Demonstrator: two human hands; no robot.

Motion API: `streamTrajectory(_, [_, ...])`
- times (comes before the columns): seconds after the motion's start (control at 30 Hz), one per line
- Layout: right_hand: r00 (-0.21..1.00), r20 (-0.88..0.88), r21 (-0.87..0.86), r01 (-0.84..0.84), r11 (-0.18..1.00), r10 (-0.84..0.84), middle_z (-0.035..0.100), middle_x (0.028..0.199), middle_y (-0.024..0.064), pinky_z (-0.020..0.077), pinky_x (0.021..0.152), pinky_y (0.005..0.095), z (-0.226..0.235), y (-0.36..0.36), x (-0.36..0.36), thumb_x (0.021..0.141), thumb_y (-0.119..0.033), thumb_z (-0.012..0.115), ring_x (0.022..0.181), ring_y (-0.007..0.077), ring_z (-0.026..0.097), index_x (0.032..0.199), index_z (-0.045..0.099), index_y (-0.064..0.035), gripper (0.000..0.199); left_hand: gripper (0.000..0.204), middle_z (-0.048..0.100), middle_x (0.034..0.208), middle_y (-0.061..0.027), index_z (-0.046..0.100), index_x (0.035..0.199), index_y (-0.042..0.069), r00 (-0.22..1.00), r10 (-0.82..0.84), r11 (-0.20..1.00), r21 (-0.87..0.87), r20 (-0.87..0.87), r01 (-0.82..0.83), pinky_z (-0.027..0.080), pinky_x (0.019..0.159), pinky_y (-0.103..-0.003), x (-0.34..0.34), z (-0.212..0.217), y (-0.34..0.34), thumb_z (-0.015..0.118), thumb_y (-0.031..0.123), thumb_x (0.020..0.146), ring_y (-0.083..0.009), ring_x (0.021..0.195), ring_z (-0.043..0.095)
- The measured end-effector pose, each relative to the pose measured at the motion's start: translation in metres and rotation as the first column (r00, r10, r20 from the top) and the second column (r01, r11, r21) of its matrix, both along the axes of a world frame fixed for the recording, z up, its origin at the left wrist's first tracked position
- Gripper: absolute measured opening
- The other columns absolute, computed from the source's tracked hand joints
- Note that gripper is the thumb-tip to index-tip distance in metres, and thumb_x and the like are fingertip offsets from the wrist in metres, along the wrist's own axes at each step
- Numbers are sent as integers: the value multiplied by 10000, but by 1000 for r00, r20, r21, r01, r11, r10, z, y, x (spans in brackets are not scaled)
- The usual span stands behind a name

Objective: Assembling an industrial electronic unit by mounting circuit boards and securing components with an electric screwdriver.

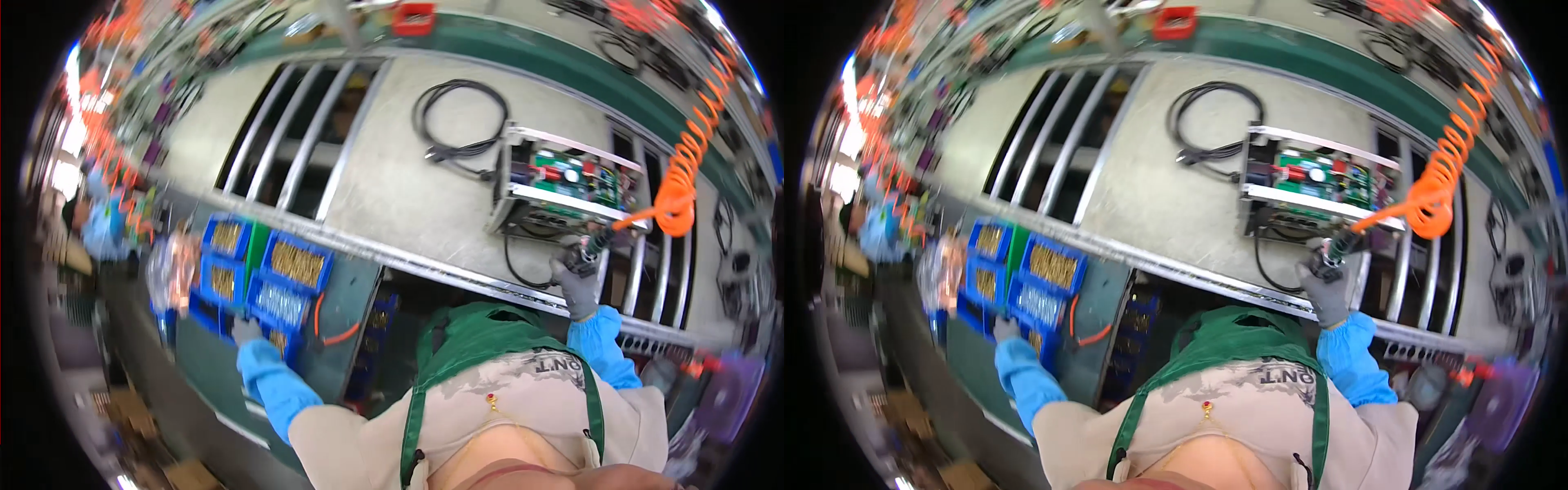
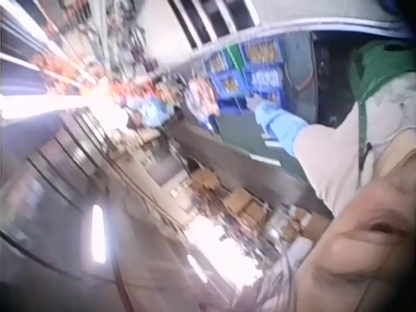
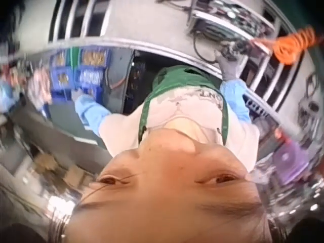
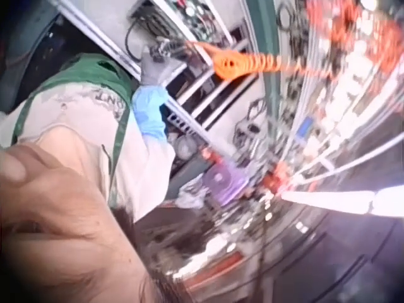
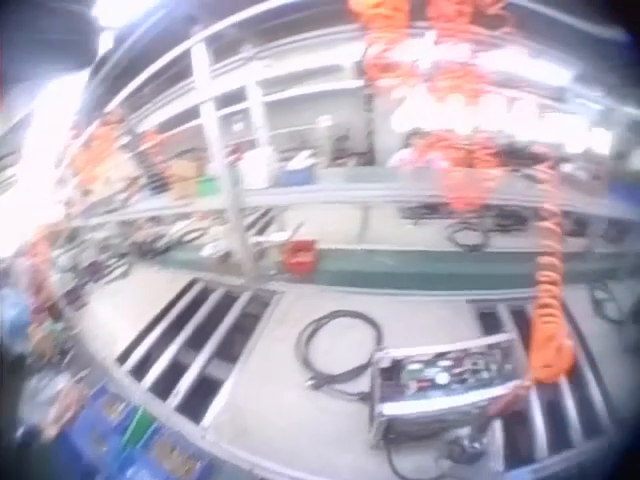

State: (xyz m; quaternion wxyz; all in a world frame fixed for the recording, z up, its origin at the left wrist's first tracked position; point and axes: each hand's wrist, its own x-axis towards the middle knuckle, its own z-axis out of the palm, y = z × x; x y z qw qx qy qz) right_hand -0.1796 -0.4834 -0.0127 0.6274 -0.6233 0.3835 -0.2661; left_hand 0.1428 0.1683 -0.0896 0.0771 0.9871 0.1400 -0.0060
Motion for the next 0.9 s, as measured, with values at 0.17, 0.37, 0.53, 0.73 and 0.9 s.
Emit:
streamTrajectory(0.17, [989, 142, -63, 49, 997, -40, 607, 792, 29, 482, 525, 243, -22, -10, -11, 719, 40, 680, 630, 102, 576, 1083, 533, -47, 403, 332, 636, 1097, -216, 600, 1123, 45, 977, 206, 978, -29, -57, -208, 455, 917, -408, 28, 25, -49, 542, 159, 816, -366, 1035, 599])
streamTrajectory(0.37, [980, 191, -48, 58, 997, -48, 619, 795, 80, 464, 518, 252, -5, -10, -20, 722, 73, 645, 594, 123, 562, 1143, 508, -29, 454, 267, 654, 1062, -178, 613, 1071, 38, 981, 190, 981, -30, 27, -190, 468, 867, -404, 17, 31, -54, 586, 183, 847, -345, 993, 616])
streamTrajectory(0.53, [970, 243, -42, 38, 998, -27, 627, 843, 60, 507, 608, 259, 17, -23, -26, 713, 64, 684, 712, 123, 597, 1123, 544, -46, 446, 260, 653, 1062, -173, 612, 1077, 49, 948, 212, 977, -33, 239, -210, 463, 860, -407, 10, 26, -33, 592, 205, 870, -348, 1001, 607])
streamTrajectory(0.73, [971, 227, -130, -45, 990, 74, 621, 818, 46, 509, 695, 297, 50, -51, -41, 700, 45, 681, 765, 129, 592, 1125, 551, -57, 456, 262, 659, 1035, -148, 613, 1104, 60, 809, 377, 925, -228, 451, -304, 473, 832, -399, 4, 60, -94, 554, 197, 888, -322, 943, 626])
streamTrajectory(0.9, [939, 313, -231, -69, 970, 142, 603, 768, 46, 498, 770, 356, 77, -64, -49, 685, 14, 644, 668, 135, 562, 1113, 534, -53, 448, 216, 629, 987, -169, 614, 1019, 4, 840, -295, 870, -235, 455, 433, 462, 850, -372, -70, 44, -258, 557, 171, 895, -288, 916, 601])
